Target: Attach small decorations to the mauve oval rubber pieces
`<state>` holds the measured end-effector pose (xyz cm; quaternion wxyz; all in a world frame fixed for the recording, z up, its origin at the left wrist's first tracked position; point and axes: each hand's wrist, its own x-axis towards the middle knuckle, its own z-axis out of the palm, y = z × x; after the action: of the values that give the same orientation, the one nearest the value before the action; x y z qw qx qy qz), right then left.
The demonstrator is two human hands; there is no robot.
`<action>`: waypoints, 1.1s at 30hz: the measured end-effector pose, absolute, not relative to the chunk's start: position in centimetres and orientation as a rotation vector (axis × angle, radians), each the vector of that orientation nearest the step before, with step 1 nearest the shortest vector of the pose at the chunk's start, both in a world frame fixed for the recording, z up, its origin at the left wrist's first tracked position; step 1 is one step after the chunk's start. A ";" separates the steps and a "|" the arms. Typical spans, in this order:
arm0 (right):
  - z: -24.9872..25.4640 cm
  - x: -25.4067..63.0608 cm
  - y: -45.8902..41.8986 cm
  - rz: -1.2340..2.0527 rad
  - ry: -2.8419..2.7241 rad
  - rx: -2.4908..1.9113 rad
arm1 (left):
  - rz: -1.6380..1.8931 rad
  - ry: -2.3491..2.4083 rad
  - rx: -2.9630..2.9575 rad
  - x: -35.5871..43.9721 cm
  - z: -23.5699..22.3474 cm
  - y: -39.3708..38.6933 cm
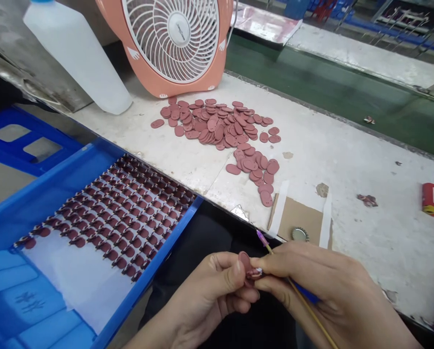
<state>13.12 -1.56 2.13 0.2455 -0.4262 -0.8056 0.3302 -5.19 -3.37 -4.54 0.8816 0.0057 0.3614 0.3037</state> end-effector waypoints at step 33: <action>1.7 12.6 -1.8 0.862 -2.237 -1.106 | 0.678 0.774 0.012 -5.4 -4.3 -3.9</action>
<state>12.62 -1.76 1.70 0.2479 -0.4059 -0.8209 0.3161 -5.43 -3.91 -4.33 0.8706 0.0056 0.3700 0.3242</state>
